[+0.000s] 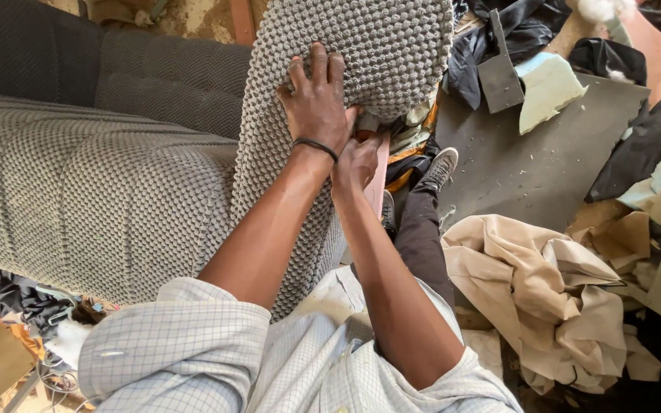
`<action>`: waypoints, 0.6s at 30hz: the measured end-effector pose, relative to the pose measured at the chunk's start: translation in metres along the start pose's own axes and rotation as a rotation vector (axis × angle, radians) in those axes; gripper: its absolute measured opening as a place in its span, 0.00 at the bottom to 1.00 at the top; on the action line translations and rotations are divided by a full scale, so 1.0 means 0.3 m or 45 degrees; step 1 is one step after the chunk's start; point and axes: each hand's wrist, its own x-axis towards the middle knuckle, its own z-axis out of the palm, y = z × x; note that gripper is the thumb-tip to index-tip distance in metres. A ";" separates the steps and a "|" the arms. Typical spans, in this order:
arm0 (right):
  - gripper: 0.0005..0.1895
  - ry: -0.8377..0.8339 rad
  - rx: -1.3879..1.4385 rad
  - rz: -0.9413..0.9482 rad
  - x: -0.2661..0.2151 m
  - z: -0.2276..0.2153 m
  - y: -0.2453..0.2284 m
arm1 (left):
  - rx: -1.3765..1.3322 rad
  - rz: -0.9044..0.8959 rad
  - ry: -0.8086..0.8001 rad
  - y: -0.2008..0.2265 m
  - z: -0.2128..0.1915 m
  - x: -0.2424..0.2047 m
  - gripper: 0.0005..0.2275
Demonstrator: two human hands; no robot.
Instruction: Hand-stitching grey textured fabric onto a sofa frame using a needle and thread.
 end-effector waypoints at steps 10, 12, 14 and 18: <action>0.43 -0.062 0.390 0.166 -0.174 -0.105 -0.136 | 0.043 -0.017 0.146 0.005 -0.035 0.013 0.42; 0.21 -0.289 0.712 0.119 -0.096 -0.127 -0.080 | 0.041 0.010 0.059 0.007 -0.042 0.027 0.46; 0.13 -0.430 0.670 0.205 -0.064 -0.198 -0.100 | 0.039 0.020 0.044 -0.003 -0.062 0.040 0.46; 0.14 -0.670 0.593 0.313 -0.033 -0.281 -0.098 | 0.001 0.036 0.051 -0.014 -0.042 0.036 0.50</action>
